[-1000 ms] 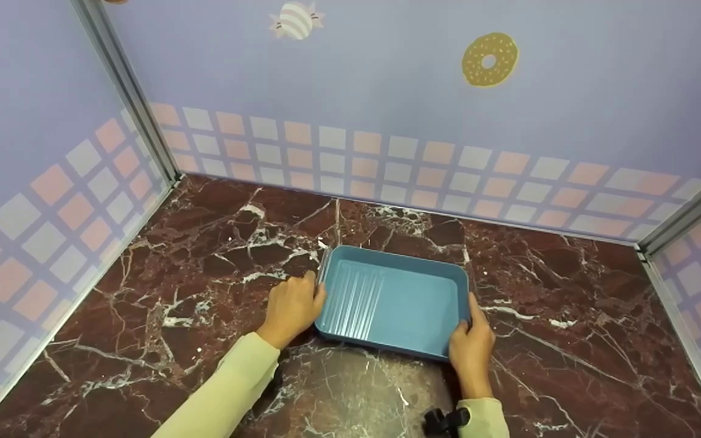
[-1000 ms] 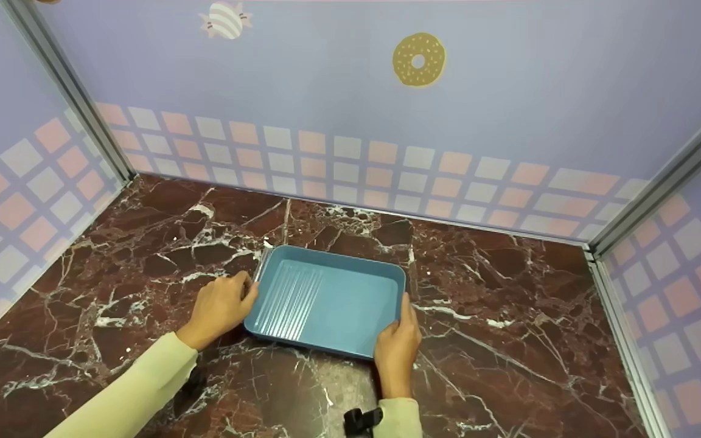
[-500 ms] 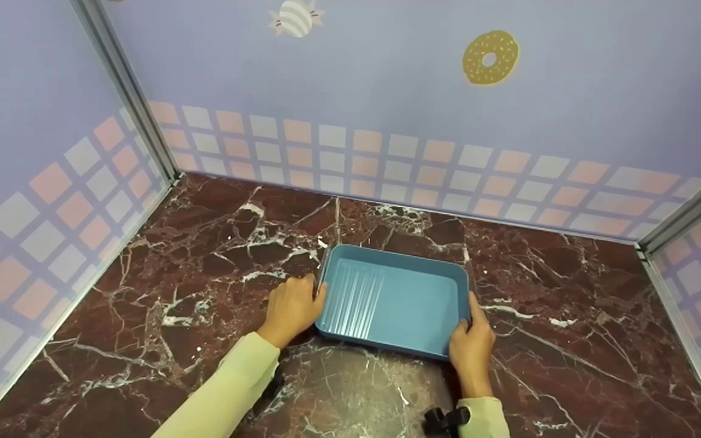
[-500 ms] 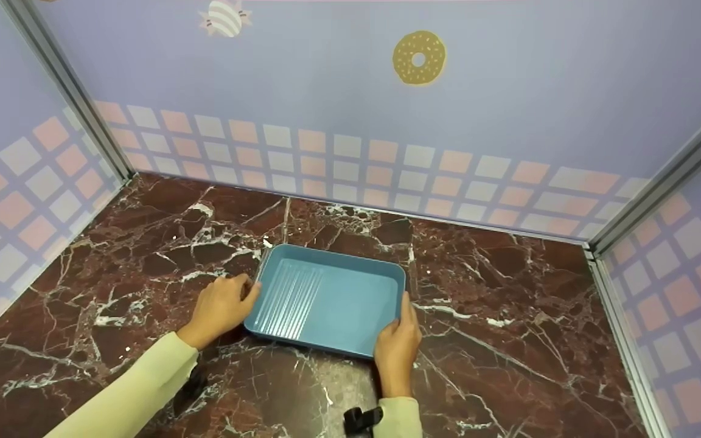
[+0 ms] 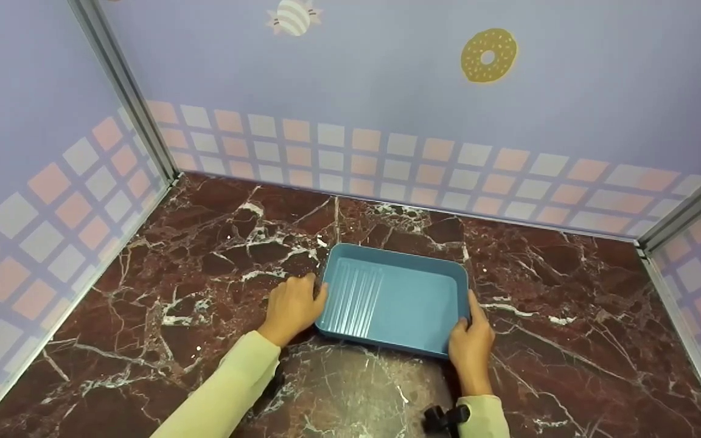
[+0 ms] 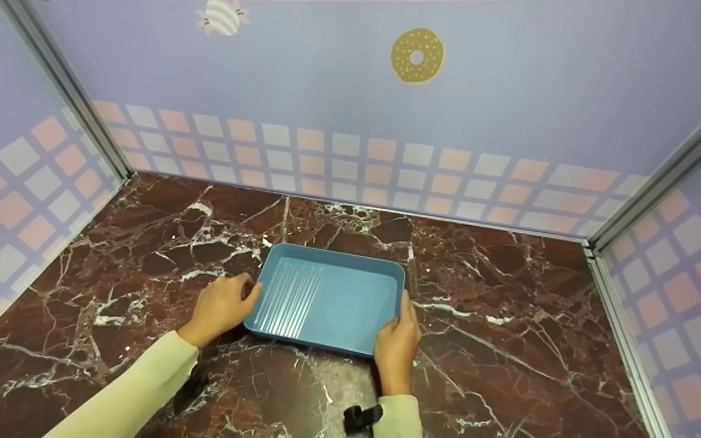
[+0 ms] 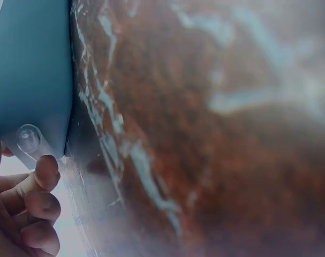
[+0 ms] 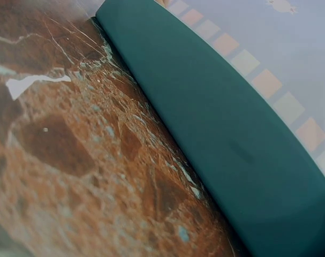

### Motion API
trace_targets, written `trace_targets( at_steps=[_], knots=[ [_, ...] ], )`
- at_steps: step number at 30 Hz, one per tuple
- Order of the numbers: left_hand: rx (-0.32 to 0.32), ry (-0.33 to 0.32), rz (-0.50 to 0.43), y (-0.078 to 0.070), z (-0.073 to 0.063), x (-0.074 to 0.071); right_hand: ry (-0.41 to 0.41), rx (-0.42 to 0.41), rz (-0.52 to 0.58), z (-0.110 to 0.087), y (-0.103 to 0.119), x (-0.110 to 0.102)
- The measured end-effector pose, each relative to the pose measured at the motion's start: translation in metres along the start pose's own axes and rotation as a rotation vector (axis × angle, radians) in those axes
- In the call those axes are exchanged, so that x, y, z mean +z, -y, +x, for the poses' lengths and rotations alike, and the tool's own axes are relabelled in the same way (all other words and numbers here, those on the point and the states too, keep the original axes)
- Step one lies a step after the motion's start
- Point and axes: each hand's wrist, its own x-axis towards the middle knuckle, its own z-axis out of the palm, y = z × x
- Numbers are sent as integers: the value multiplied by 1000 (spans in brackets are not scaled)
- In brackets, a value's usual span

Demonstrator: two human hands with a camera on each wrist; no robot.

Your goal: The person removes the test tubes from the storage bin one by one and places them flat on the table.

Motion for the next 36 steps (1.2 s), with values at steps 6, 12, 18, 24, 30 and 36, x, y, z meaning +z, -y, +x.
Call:
trace_targets(
  at_steps=[6,12,18,24,30,36],
  knots=[
    [-22,22,12,-1,1,-1,-8,-8,13,0,1,1],
    [-35,21,23,-1,1,-1,-15,-14,14,1,1,2],
    [-32,-5,30,-2,0,-2,-16,-14,15,1,1,1],
    [-34,-3,57,-4,1,-8,-16,-9,7,1,1,1],
    [-35,-32,49,-8,3,-12,-10,-6,14,1,1,1],
    [19,-98,51,-14,3,-15,-5,-7,27,0,1,1]
  ],
)
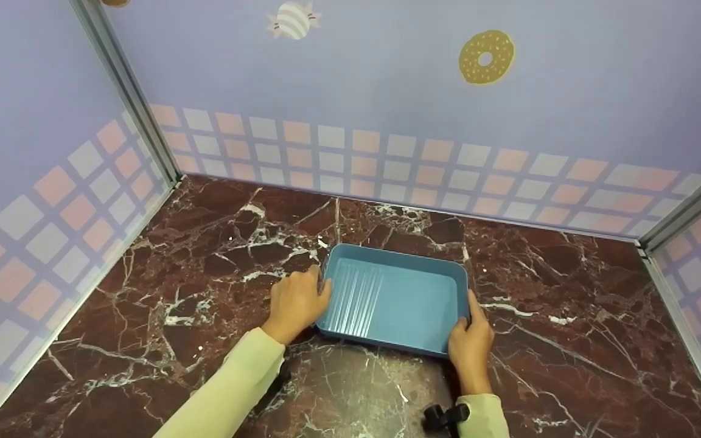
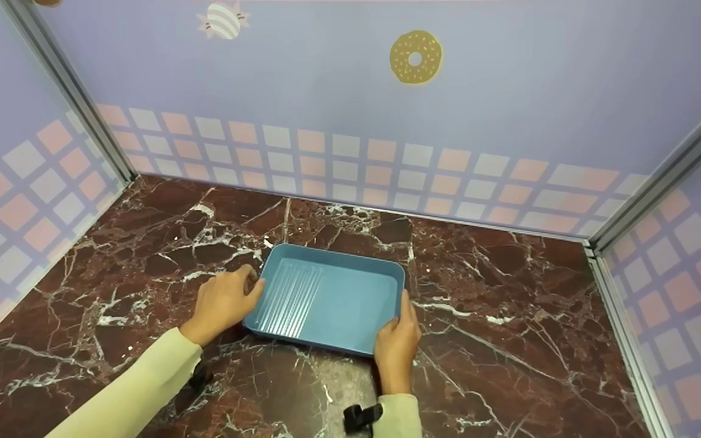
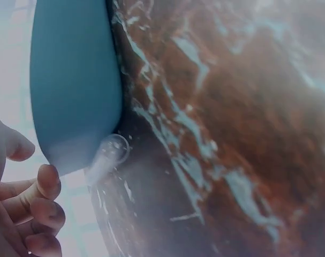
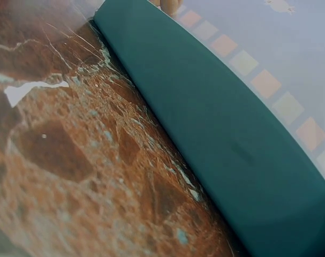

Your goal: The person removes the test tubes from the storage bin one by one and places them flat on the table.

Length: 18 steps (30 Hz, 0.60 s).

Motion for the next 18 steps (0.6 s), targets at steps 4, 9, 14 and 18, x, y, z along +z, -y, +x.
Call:
trace_targets(
  at_steps=[4,9,14,18],
  knots=[
    [17,-21,10,-6,1,-1,-8,-4,-5,0,0,0],
    [32,-29,-7,-12,2,-1,-14,-7,-11,1,-1,0],
    [57,-51,-12,-17,1,2,-14,-8,-13,1,-2,0],
    [76,-82,-7,-19,1,4,-11,-2,-16,1,-2,0]
  ],
)
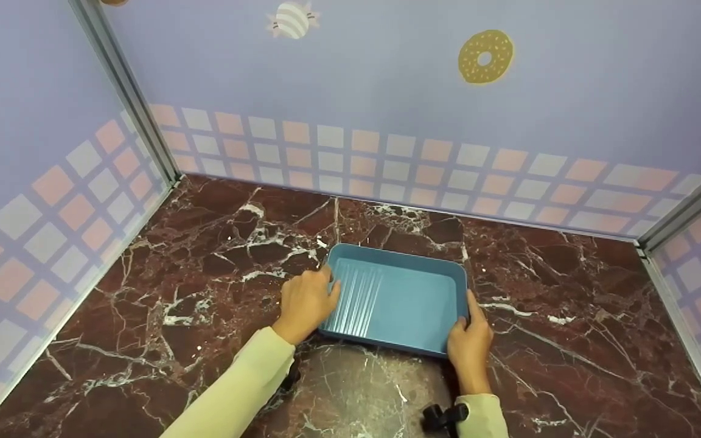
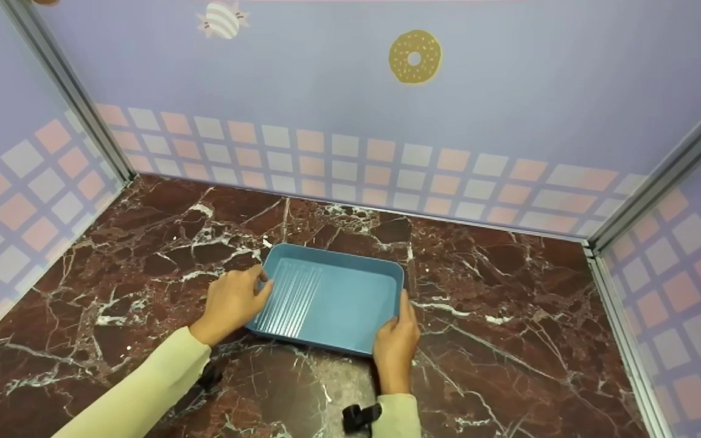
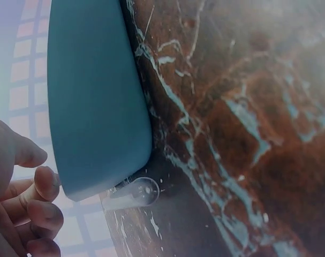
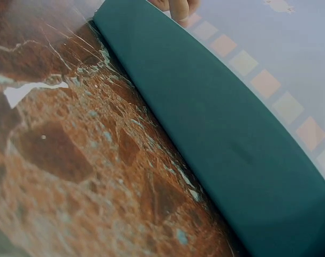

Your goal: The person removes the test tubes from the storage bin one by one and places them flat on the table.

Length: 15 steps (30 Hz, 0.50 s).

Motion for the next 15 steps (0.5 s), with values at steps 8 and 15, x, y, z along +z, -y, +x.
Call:
trace_targets(
  at_steps=[8,15],
  knots=[
    [21,-7,-9,-3,0,1,-2,-10,10,0,1,0],
    [51,25,-26,-10,-1,1,-11,-20,14,0,1,1]
  ],
)
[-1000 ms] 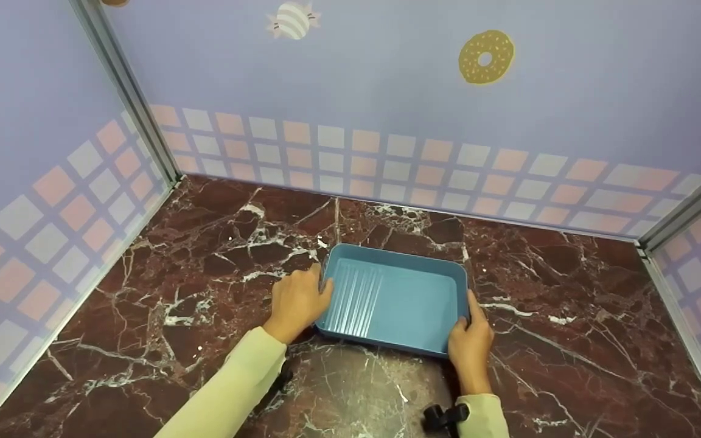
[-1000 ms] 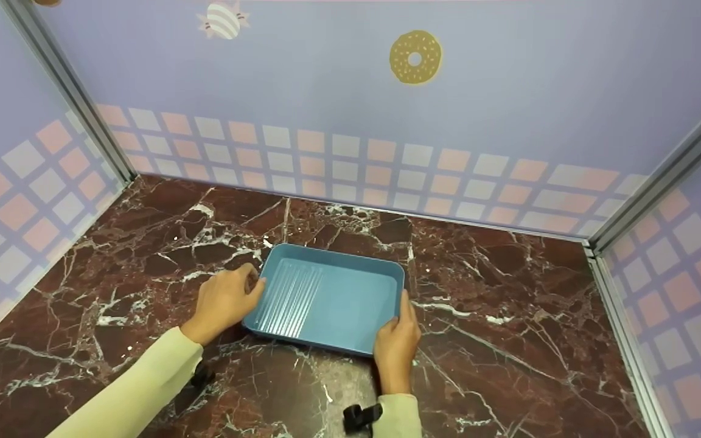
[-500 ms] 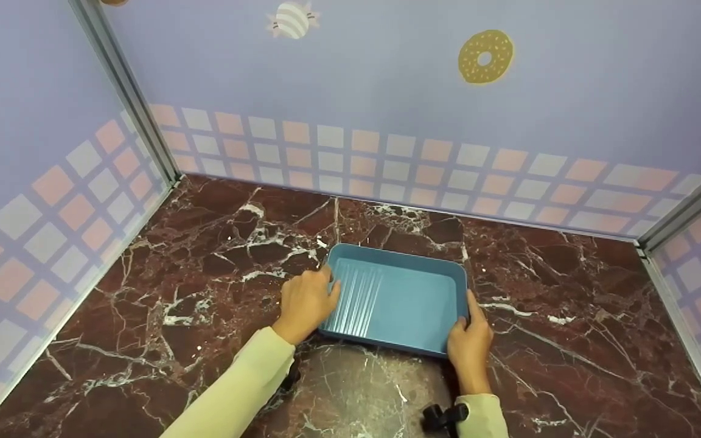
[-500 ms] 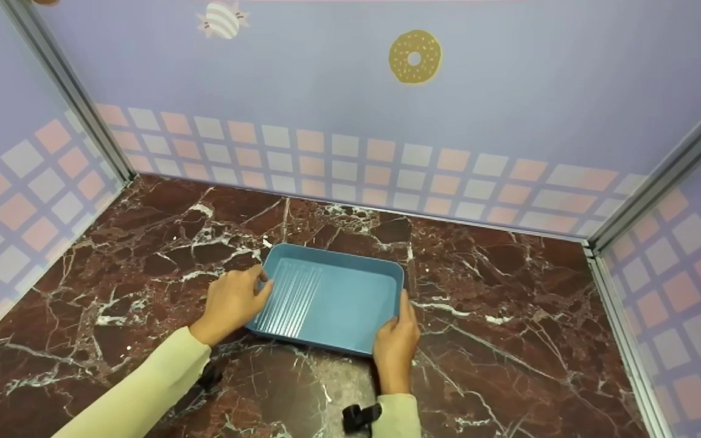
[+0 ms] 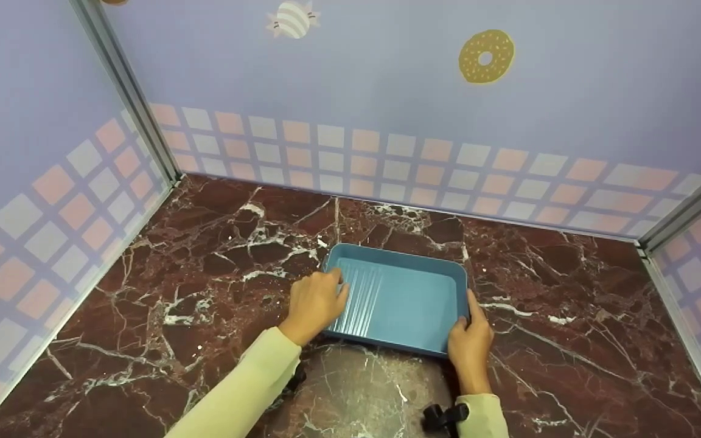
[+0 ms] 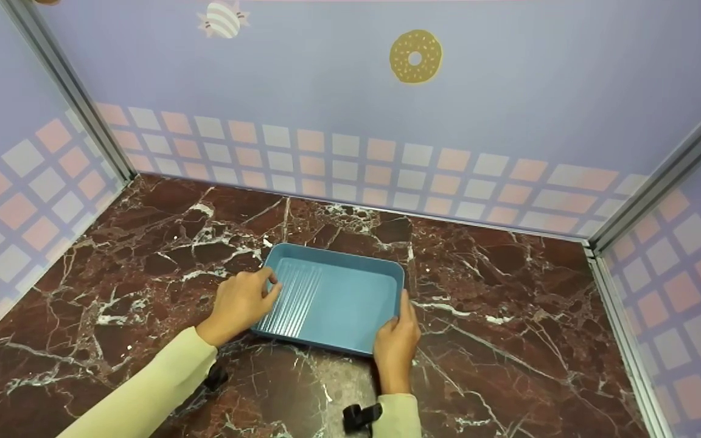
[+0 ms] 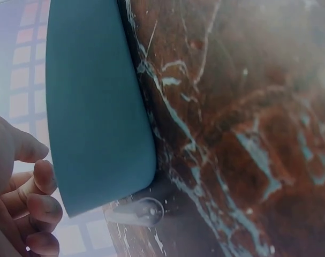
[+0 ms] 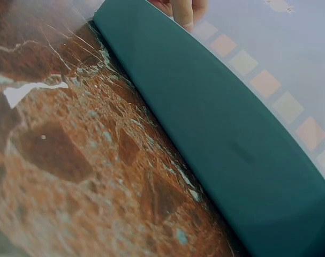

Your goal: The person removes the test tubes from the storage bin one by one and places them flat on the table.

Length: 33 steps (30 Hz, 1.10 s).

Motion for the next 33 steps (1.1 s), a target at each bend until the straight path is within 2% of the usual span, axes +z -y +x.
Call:
trace_targets(
  at_steps=[13,27,33],
  knots=[
    [5,47,-7,-8,0,5,5,21,-10,0,0,-1],
    [56,91,-14,-12,0,12,23,39,-13,0,0,-1],
    [58,100,-25,-15,0,15,24,32,-11,0,0,-1]
  ],
)
